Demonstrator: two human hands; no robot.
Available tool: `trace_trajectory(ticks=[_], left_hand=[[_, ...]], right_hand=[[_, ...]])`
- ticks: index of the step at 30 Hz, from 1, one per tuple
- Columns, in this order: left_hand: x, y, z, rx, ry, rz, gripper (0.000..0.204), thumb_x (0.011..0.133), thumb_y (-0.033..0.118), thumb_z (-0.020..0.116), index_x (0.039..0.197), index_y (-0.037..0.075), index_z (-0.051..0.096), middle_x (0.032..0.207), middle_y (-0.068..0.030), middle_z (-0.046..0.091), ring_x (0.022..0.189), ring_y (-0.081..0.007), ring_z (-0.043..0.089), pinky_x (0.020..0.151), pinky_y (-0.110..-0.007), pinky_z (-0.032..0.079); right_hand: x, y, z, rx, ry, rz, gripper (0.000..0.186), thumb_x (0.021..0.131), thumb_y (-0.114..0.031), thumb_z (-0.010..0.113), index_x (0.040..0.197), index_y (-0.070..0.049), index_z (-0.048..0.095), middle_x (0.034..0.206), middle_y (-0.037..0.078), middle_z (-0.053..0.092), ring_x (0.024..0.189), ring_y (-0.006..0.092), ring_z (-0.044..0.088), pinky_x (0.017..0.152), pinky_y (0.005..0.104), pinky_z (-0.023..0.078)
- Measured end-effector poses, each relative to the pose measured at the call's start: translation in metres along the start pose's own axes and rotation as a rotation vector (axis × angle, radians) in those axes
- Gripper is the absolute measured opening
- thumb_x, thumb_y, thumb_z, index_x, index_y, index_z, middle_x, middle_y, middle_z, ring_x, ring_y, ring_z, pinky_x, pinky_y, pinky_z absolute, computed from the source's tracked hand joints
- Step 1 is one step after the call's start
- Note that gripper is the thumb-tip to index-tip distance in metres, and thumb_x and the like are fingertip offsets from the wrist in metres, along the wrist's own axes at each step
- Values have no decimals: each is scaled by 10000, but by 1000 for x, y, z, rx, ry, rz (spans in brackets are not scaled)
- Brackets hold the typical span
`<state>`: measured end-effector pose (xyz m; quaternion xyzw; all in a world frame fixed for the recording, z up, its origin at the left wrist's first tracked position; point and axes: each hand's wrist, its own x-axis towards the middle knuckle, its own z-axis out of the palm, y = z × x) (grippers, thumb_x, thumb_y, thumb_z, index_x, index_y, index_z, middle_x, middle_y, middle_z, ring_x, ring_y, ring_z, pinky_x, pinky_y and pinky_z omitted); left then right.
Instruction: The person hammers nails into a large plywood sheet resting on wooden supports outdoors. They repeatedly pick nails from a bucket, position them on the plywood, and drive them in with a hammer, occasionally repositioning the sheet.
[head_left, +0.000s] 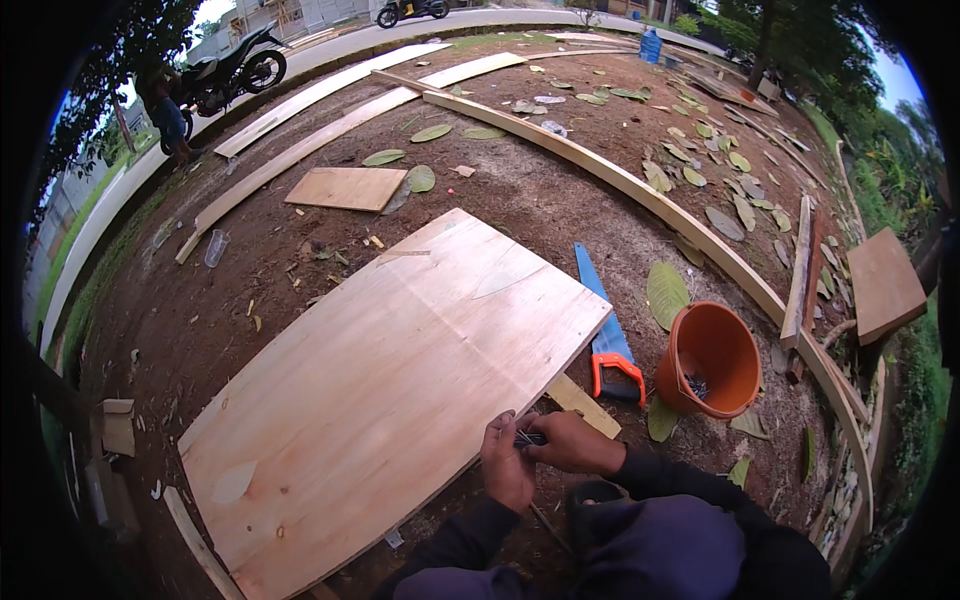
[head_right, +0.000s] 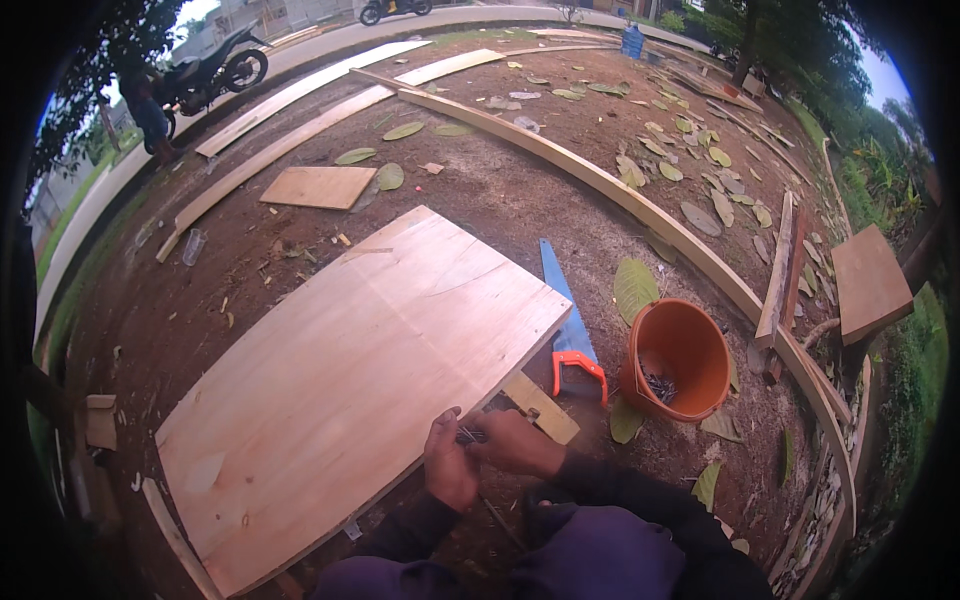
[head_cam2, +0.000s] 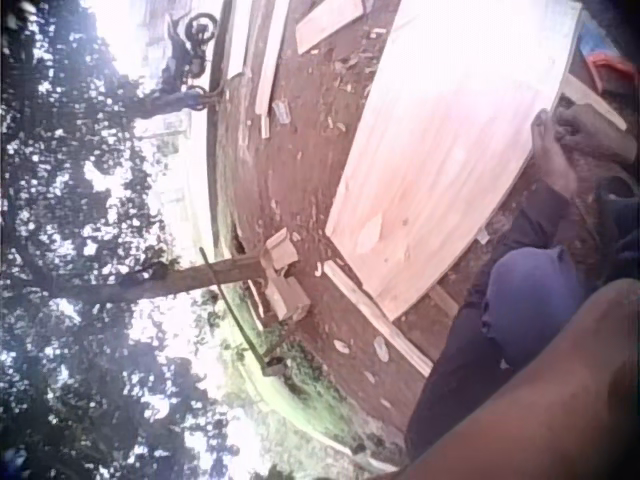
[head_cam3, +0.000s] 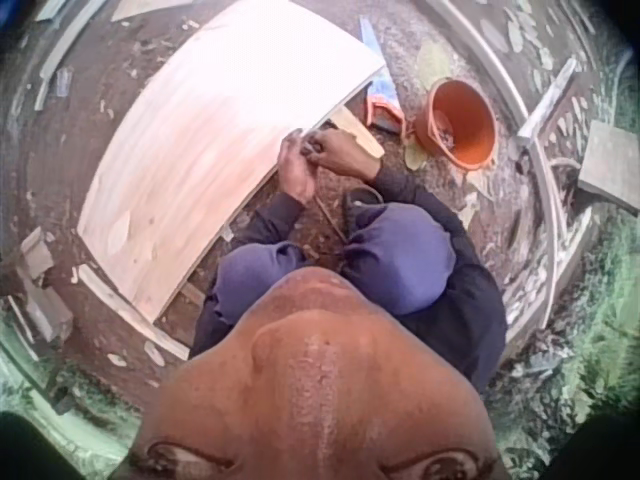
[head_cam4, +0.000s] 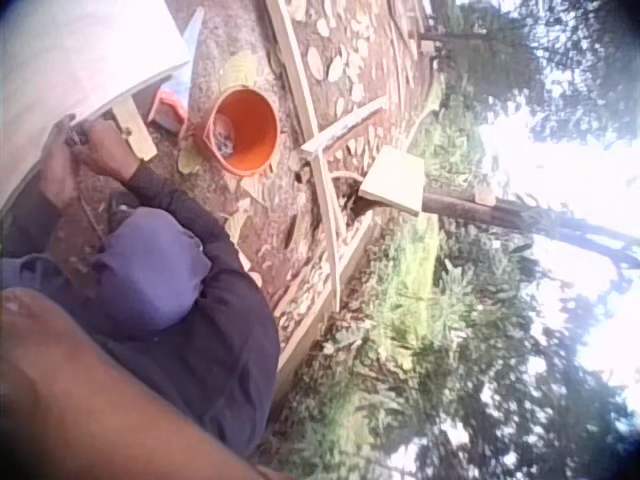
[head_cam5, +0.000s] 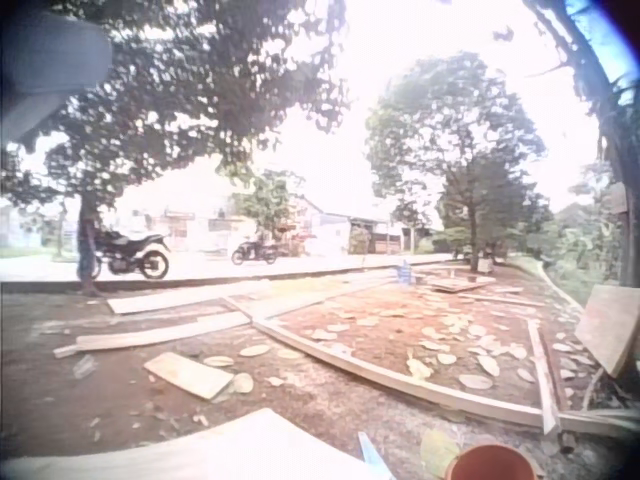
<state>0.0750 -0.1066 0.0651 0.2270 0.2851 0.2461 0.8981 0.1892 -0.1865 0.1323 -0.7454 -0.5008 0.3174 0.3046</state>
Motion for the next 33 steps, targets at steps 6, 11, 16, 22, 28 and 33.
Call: trace_trajectory(ticks=[6,11,16,22,28,33], left_hand=[[12,11,-34,-286,85,-202,327,1106,386,472,1015,83,553,992,-103,659,967,-279,640,1022,-451,494],[11,32,-33,-391,127,-178,317,1115,378,456,982,99,526,850,-48,573,823,-224,579,1031,-427,481],[11,50,-39,-478,164,-145,292,1112,347,477,946,109,503,777,-24,522,786,-204,545,862,-394,537],[13,46,-34,-500,177,-184,305,1114,378,464,977,113,529,775,-2,538,750,-169,540,771,-366,519],[9,57,-25,-342,135,-167,270,1120,367,459,986,142,522,793,29,530,729,-125,531,678,-315,484],[0,61,-20,38,59,-215,239,1115,294,487,1116,66,561,841,9,542,755,-84,523,703,-249,491]], right_hand=[[4,-14,48,-91,115,3,432,912,-193,690,1276,23,597,1162,264,686,1041,442,681,889,473,558],[0,-19,59,-177,284,-274,368,912,-97,664,1263,3,612,1159,227,688,1039,417,687,875,458,574],[-1,-37,63,-284,291,-369,556,831,19,596,1385,-15,562,1208,155,671,1010,331,666,854,419,563],[-5,-43,58,-339,398,-389,443,881,18,601,1323,19,583,1103,142,704,894,294,692,764,386,568],[-11,-44,52,140,432,-156,167,1013,-47,610,1170,10,615,1013,175,744,849,301,754,724,368,601],[-18,-33,43,598,330,47,182,1012,-66,633,1162,36,649,1006,129,757,851,176,732,722,313,578]])
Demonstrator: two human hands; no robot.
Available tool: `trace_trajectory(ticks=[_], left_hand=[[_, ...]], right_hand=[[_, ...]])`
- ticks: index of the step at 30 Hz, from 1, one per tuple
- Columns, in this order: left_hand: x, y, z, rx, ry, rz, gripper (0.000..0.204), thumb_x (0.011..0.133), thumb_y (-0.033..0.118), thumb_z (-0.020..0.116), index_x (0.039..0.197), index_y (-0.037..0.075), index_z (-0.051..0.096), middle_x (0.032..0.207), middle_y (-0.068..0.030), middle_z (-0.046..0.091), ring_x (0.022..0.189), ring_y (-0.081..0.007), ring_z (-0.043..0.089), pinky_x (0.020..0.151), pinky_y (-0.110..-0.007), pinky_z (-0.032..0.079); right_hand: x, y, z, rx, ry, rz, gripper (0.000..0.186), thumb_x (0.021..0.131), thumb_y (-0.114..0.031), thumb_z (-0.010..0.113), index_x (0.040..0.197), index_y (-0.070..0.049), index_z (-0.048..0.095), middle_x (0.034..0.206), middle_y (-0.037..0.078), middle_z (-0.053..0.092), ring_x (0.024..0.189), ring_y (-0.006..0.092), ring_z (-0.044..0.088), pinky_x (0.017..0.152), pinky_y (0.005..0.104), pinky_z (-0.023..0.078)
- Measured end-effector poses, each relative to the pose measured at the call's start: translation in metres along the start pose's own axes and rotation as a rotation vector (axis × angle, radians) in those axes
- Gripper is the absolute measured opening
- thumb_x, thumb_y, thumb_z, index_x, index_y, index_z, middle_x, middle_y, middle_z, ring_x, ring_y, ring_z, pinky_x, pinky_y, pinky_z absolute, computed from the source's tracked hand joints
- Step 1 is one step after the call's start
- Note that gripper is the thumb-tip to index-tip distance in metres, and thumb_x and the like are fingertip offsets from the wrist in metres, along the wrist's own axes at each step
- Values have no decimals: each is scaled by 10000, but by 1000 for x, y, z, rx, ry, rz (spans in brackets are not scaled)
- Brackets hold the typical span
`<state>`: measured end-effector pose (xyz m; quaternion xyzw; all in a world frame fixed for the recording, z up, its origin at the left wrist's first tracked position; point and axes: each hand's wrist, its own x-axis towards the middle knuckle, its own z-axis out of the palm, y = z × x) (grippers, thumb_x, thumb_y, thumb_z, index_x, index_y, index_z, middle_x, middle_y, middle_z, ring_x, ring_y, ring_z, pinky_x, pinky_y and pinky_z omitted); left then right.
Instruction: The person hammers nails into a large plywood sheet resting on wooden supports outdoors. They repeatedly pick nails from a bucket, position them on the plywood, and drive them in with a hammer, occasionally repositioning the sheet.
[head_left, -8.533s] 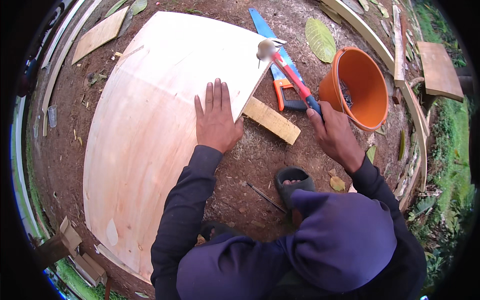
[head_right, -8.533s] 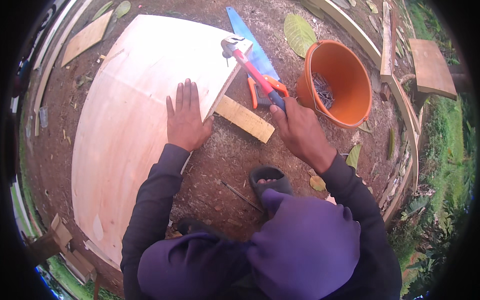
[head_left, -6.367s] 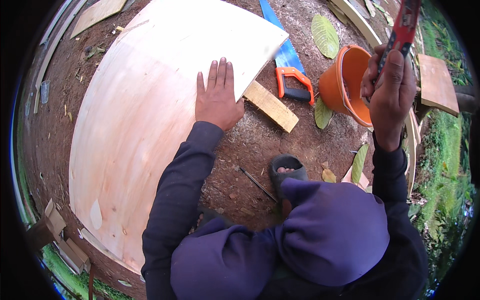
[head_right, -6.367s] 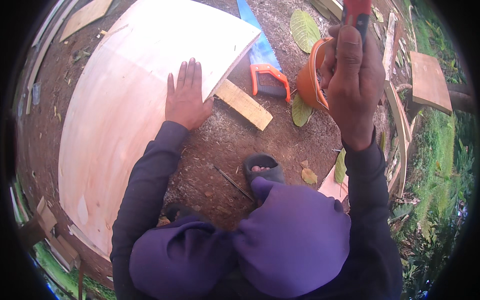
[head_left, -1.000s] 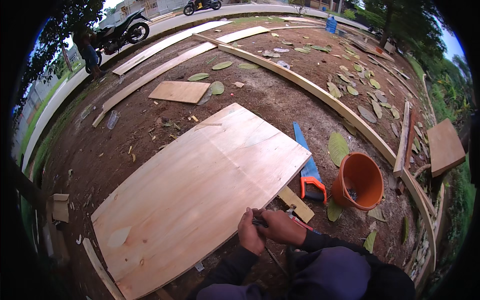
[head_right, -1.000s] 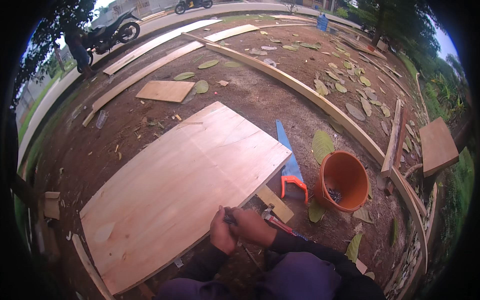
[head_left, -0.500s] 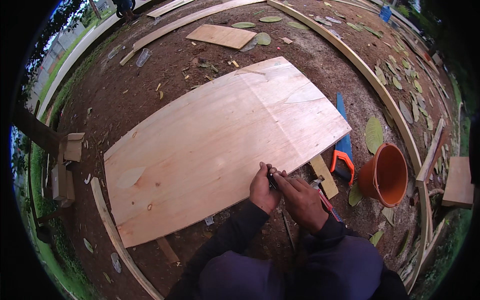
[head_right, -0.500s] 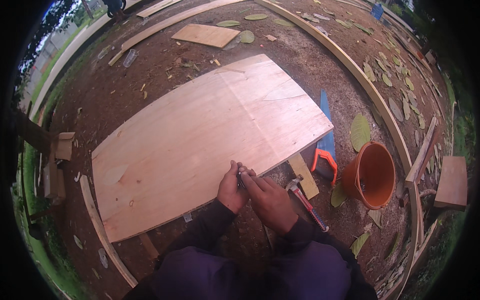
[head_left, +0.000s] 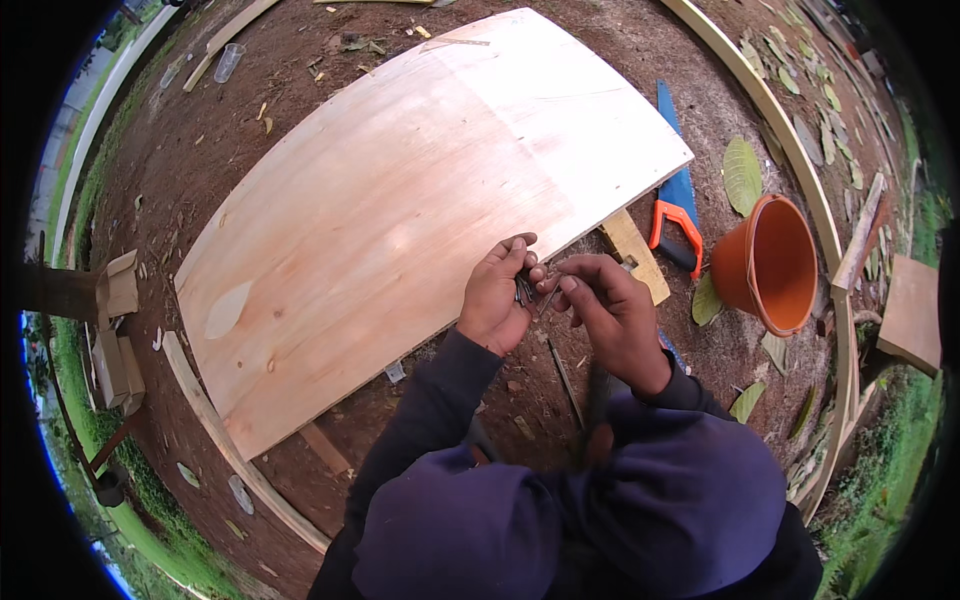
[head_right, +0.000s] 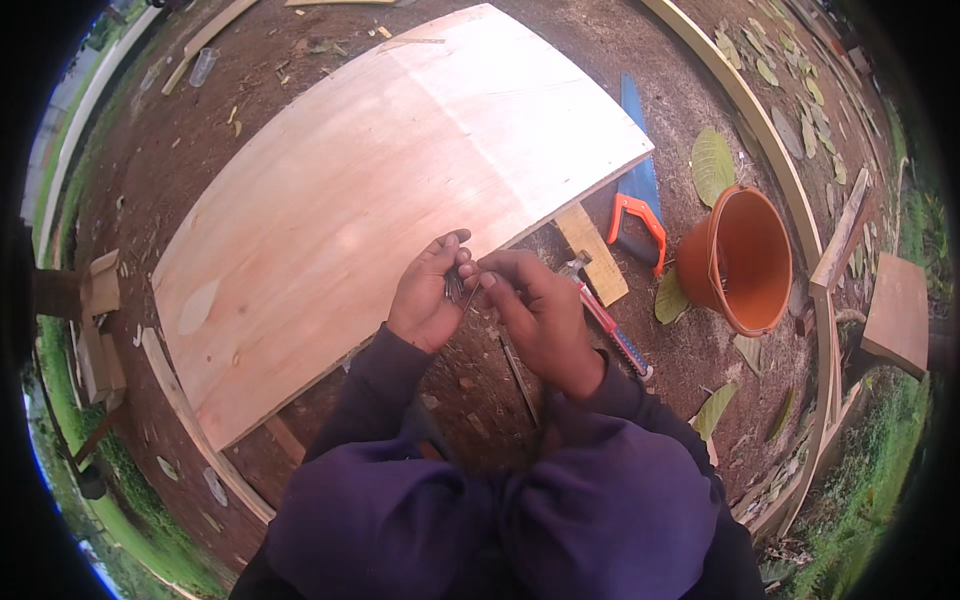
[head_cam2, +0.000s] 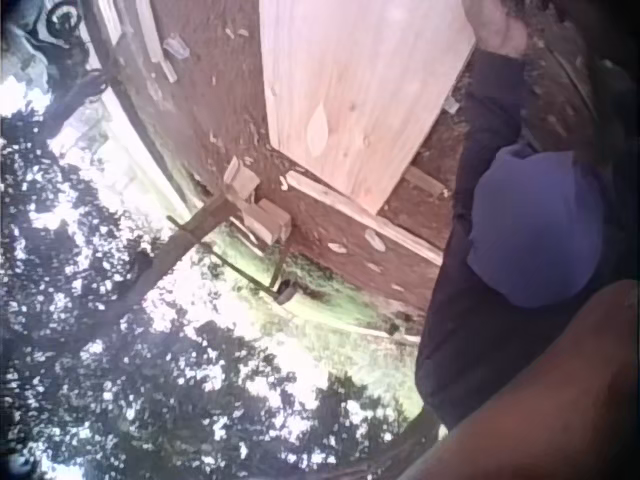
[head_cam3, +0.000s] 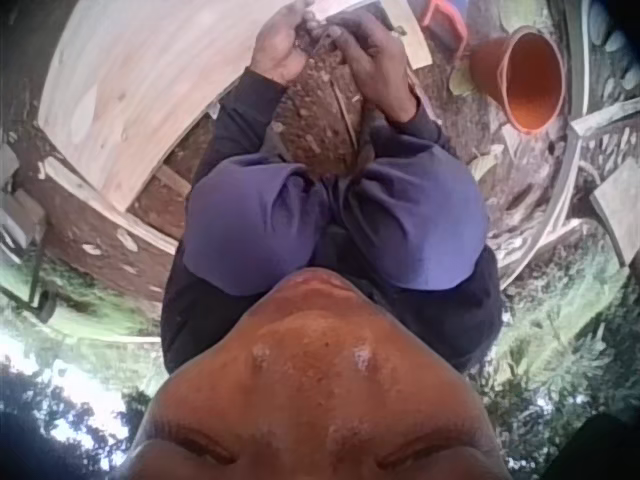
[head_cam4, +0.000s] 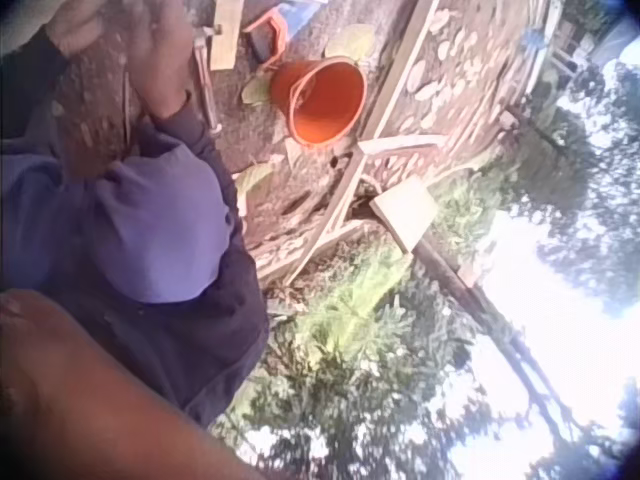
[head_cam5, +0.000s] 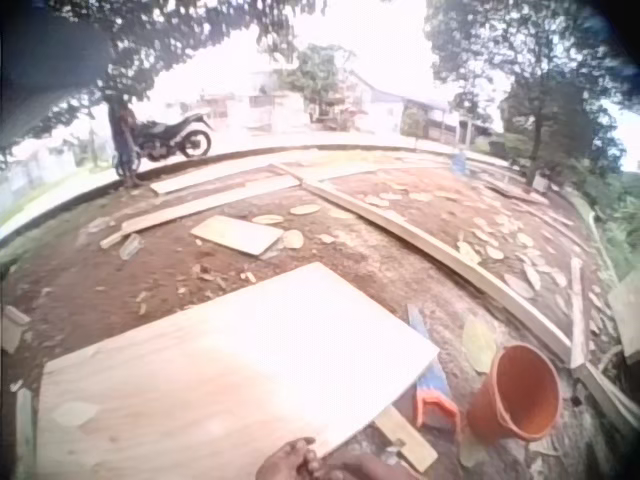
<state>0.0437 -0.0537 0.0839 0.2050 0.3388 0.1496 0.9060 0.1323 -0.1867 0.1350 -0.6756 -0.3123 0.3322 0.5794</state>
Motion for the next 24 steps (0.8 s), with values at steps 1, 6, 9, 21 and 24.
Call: trace_trajectory(ticks=[1,6,9,21,24], left_hand=[[-1,-3,-2,44,-19,-7,230,1113,276,495,1154,61,564,853,11,545,733,-77,514,678,-245,487],[-5,-5,-23,223,-243,-129,222,1083,239,576,1179,42,614,853,15,571,629,-43,487,516,-220,389],[-8,-7,-23,422,-264,-226,240,1046,264,650,1095,30,668,781,24,572,583,-21,428,470,-220,296],[25,-13,-28,1106,-293,103,204,973,158,710,1030,-36,740,834,-11,697,835,-103,620,775,-281,499],[52,3,-17,1197,-206,379,214,977,152,700,1053,-42,748,897,-44,732,870,-114,647,810,-282,513]], right_hand=[[0,3,-2,82,-5,48,191,1011,-69,639,1163,44,656,1000,119,758,848,152,721,727,301,572],[-2,17,-15,-74,26,47,192,991,-100,663,1128,25,715,987,116,753,875,145,693,771,297,533],[-6,34,-26,-152,21,65,198,988,-120,677,1132,9,720,973,82,741,876,125,665,761,288,518],[-45,84,-65,-513,93,107,364,909,-167,742,1233,-23,659,1061,153,677,998,299,662,854,391,522],[-76,127,-98,-877,173,101,402,876,-161,746,1245,-40,641,1117,165,635,1067,355,617,894,446,505]])
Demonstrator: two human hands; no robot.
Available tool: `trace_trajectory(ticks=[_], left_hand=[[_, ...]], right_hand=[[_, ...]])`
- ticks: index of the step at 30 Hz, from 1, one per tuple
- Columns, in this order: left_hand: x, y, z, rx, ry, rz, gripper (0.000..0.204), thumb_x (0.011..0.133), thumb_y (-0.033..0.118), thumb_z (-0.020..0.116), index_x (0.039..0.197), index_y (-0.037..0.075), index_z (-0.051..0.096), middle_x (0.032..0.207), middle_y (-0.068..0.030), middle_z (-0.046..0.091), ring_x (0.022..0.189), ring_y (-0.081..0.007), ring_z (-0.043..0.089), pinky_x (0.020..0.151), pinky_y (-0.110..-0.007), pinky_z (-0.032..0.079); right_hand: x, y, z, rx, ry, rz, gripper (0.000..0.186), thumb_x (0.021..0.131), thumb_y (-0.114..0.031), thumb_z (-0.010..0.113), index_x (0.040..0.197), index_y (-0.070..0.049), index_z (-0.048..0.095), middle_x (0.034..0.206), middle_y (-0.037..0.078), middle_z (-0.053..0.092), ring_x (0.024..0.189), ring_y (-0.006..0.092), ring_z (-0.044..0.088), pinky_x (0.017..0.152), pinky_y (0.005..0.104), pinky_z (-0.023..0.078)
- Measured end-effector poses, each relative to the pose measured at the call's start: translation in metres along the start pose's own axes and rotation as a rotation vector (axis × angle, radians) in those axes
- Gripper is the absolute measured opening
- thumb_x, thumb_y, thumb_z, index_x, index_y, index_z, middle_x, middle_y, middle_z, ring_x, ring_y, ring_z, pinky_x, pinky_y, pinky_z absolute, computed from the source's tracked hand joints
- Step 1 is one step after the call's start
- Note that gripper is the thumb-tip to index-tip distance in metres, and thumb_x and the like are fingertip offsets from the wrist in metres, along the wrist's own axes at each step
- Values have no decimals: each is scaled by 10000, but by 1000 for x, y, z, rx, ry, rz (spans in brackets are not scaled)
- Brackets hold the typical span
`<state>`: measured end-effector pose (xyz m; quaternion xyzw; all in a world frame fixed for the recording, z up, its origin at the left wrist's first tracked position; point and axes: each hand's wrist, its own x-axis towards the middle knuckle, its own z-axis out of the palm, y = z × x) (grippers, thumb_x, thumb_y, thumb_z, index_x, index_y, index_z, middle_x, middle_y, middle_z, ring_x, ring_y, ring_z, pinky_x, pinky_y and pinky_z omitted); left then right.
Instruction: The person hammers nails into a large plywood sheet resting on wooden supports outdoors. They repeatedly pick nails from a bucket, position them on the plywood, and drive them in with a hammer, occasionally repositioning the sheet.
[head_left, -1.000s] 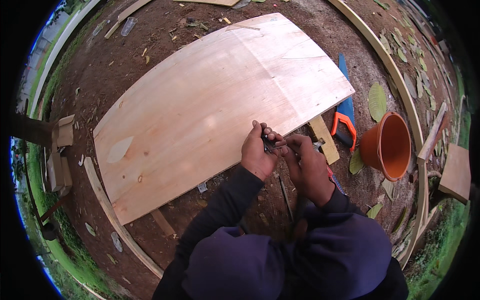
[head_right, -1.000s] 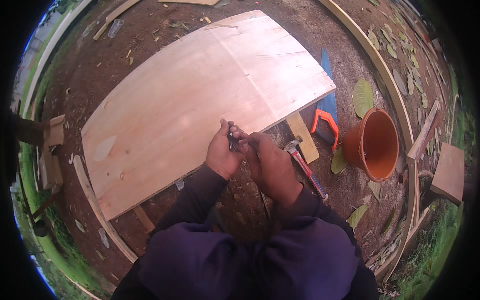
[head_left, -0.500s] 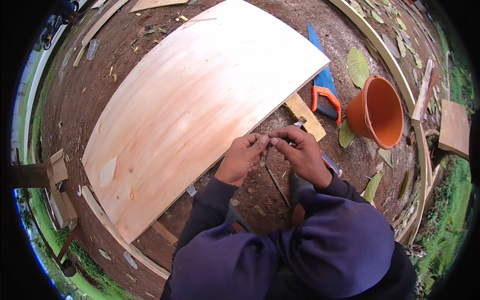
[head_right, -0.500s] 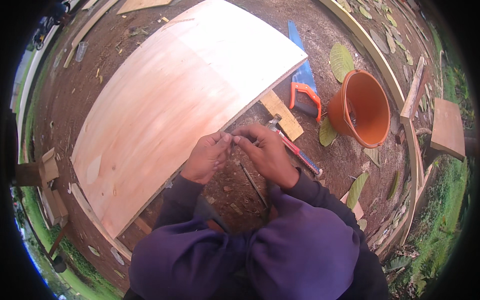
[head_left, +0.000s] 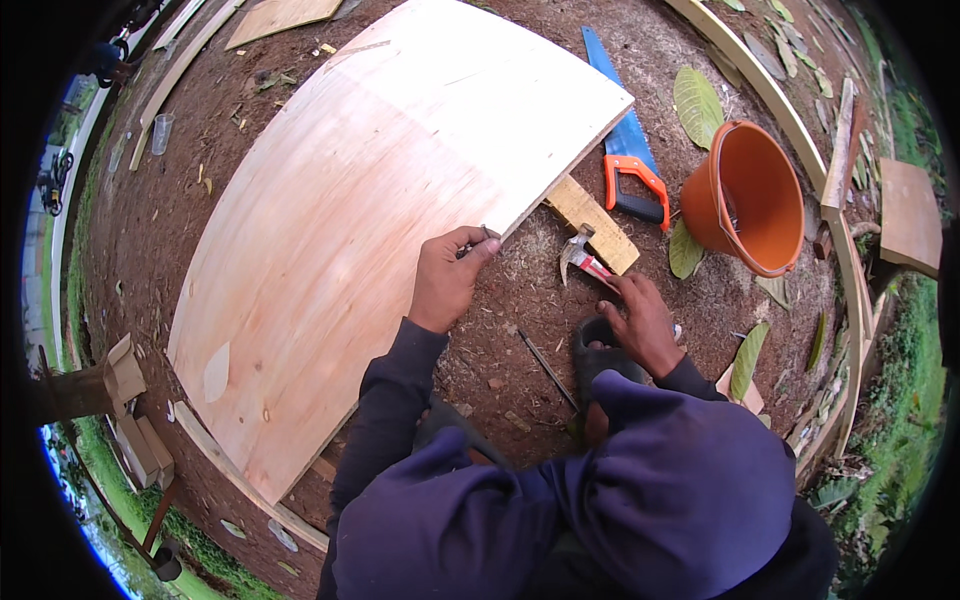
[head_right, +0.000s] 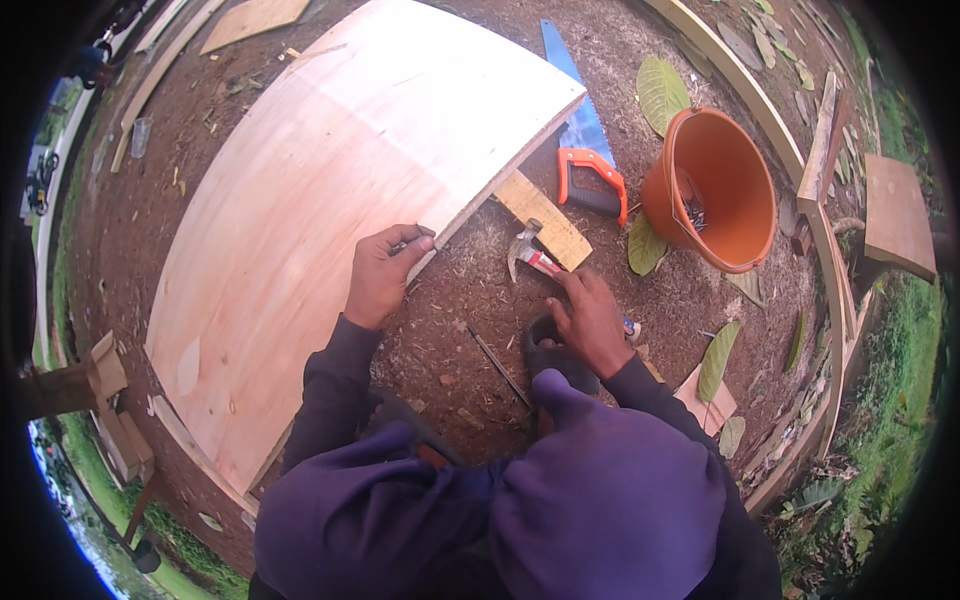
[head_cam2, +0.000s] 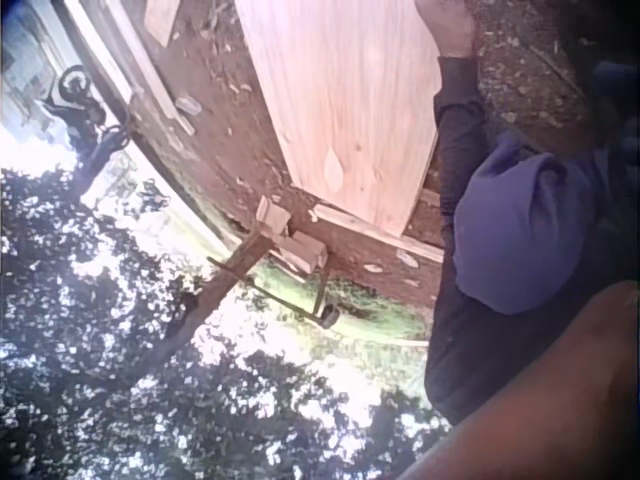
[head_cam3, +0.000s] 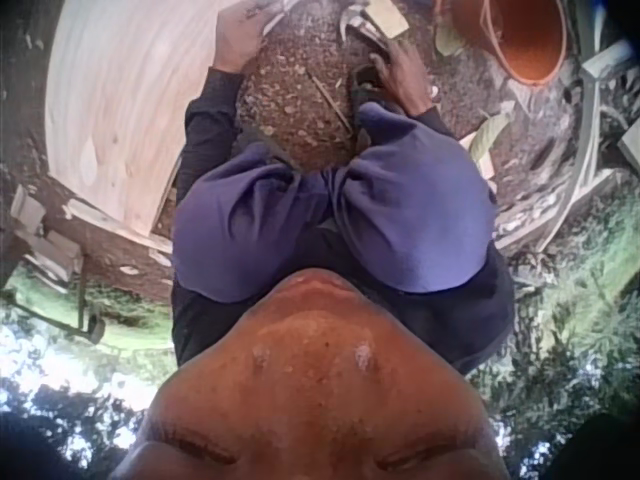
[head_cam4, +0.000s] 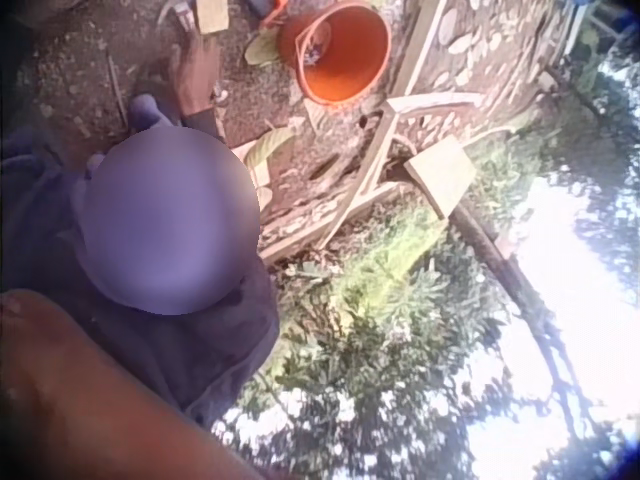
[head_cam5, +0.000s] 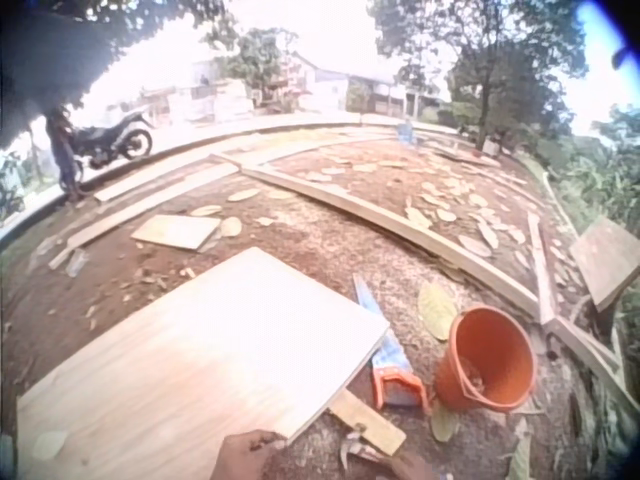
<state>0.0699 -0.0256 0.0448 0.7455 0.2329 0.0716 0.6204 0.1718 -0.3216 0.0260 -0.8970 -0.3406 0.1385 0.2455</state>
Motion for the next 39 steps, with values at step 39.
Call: trace_trajectory(ticks=[39], left_hand=[[100,-2,53,391,187,419,162,976,195,656,1014,58,735,979,-93,745,838,-321,708,737,-405,542]], right_hand=[[6,-58,-90,534,-93,252,287,1036,-187,606,1239,15,589,735,104,629,628,180,664,567,339,493]])
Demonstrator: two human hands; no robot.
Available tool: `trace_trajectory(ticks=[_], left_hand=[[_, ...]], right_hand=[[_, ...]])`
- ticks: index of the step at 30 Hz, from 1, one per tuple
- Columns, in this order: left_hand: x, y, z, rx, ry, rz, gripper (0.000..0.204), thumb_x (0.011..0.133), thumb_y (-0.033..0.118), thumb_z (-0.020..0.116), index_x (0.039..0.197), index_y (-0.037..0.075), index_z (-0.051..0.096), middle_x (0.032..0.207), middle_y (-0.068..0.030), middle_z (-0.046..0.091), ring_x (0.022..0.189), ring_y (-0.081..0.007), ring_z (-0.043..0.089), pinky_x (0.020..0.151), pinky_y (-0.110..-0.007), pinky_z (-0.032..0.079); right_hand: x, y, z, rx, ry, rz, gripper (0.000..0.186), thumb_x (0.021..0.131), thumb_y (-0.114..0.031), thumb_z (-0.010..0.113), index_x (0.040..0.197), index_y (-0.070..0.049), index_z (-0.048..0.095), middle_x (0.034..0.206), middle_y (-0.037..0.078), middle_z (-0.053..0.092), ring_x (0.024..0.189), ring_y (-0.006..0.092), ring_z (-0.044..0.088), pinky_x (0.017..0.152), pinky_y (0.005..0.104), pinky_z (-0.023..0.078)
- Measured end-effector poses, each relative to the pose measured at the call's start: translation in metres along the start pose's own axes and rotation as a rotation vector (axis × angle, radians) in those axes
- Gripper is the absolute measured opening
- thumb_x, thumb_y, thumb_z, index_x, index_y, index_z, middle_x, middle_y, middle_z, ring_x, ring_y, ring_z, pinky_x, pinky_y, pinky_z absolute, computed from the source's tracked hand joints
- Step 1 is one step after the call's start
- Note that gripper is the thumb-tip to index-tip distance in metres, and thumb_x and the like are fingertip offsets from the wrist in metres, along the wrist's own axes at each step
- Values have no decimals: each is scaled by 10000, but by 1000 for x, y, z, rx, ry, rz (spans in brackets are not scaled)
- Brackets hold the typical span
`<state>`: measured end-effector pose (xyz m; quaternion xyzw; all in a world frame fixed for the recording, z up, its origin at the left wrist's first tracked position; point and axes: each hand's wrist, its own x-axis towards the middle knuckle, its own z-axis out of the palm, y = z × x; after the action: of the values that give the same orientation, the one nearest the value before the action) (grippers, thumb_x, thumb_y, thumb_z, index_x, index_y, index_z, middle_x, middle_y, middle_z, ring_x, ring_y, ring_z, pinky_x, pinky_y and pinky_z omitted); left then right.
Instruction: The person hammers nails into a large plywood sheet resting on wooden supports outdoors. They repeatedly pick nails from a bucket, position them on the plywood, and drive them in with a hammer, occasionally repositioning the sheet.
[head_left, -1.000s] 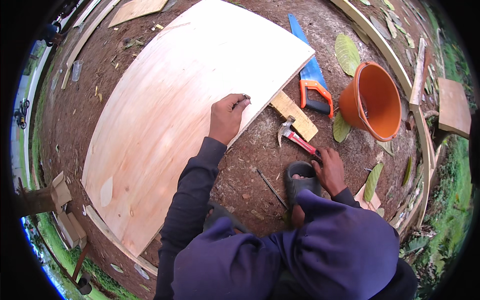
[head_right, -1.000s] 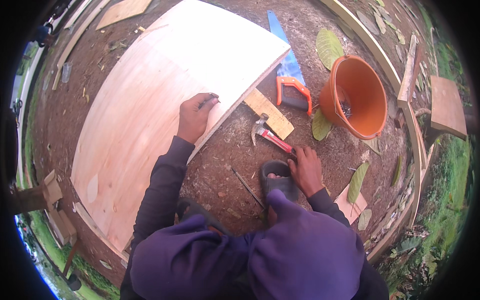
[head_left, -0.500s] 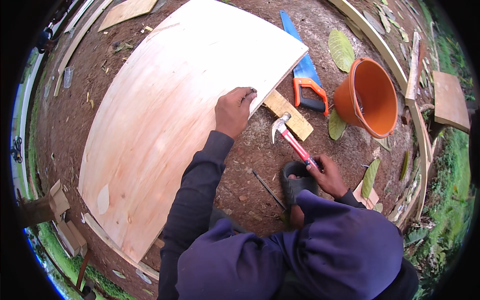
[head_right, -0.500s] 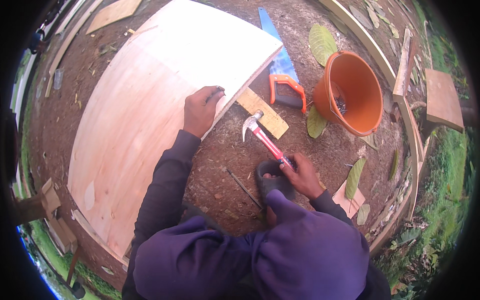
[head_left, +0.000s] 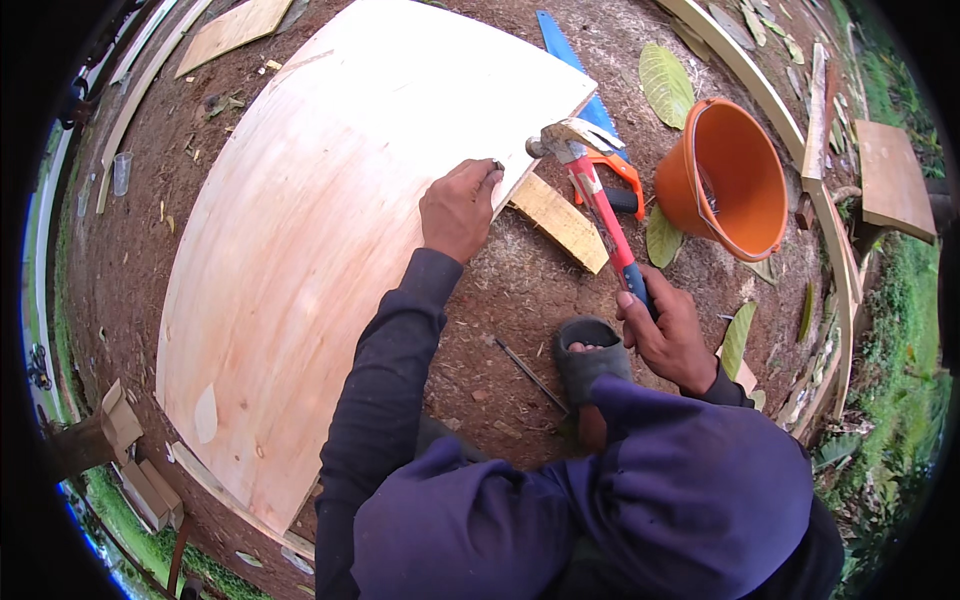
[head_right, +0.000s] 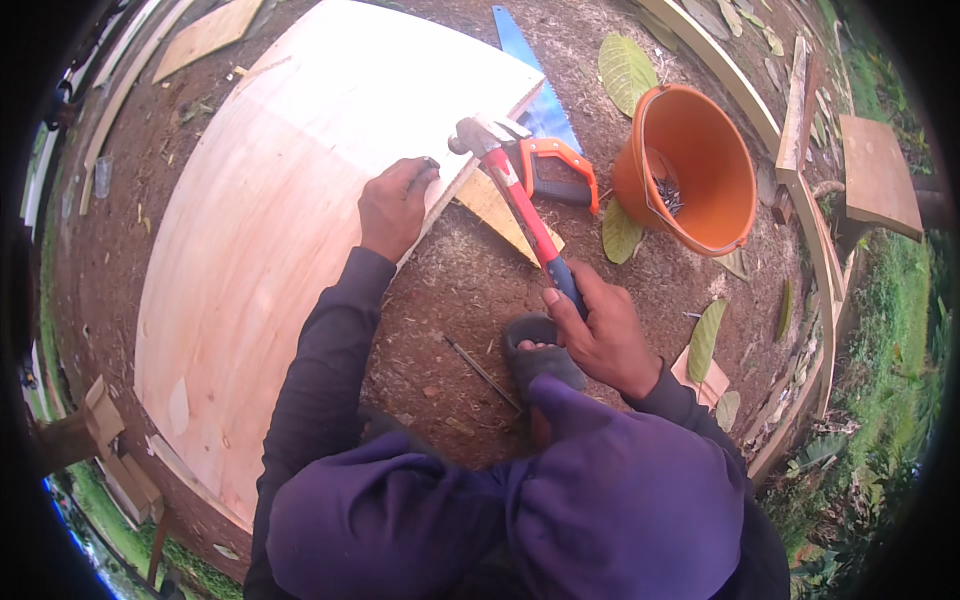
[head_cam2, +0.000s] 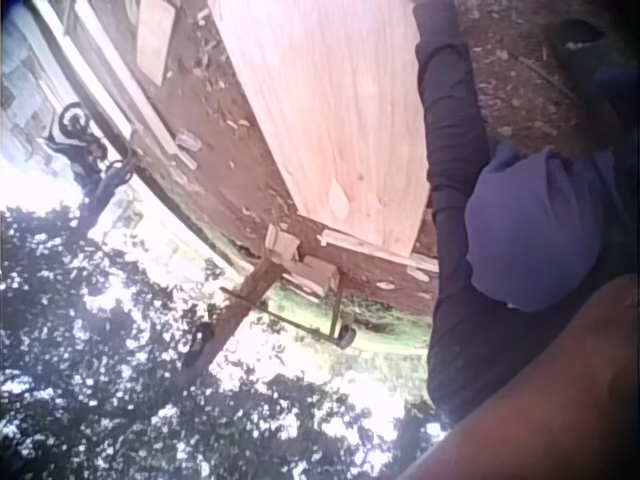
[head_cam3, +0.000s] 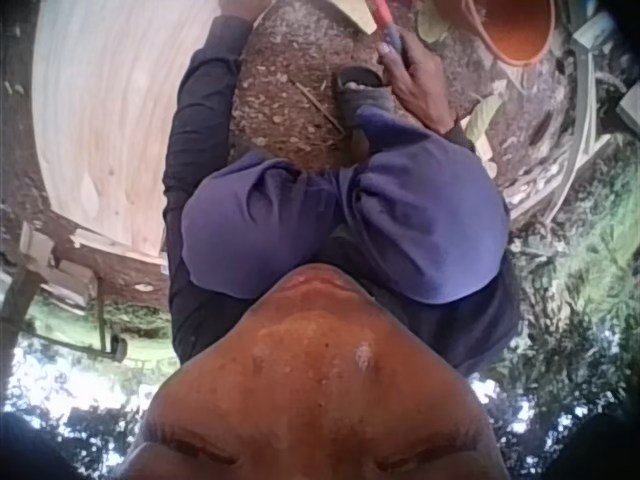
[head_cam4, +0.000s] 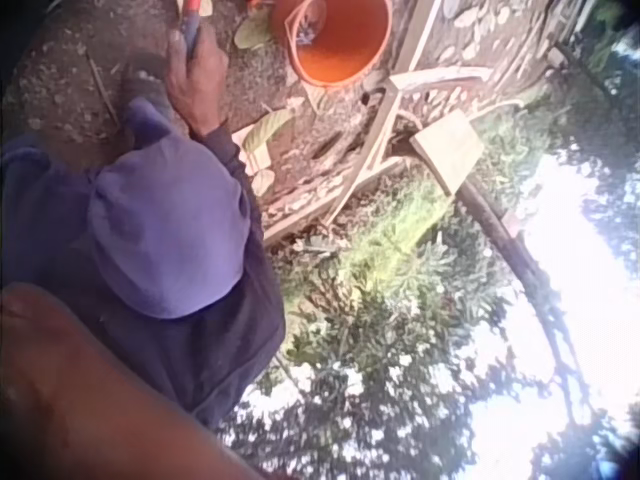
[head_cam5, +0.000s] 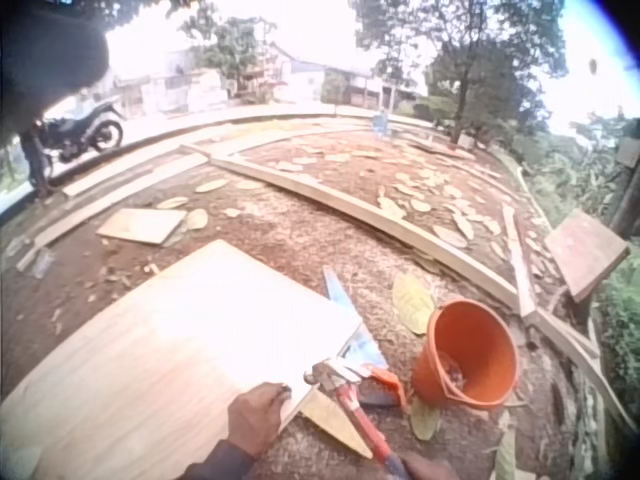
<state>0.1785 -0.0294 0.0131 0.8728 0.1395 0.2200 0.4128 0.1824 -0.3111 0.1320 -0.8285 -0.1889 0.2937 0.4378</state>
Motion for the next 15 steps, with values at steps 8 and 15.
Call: trace_trajectory(ticks=[8,15], left_hand=[[-1,-2,0,50,12,-18,145,968,166,665,1021,61,751,960,-120,752,819,-310,720,719,-379,541],[-1,-3,1,63,15,-12,147,975,188,666,1015,70,744,982,-105,752,840,-325,720,733,-405,555]], right_hand=[[22,-10,2,-365,8,-262,287,1036,-219,592,1188,19,545,819,242,636,767,453,653,680,528,492],[30,-20,-5,-418,-29,-244,305,1045,-240,581,1183,26,523,843,265,628,810,470,640,707,555,482]])
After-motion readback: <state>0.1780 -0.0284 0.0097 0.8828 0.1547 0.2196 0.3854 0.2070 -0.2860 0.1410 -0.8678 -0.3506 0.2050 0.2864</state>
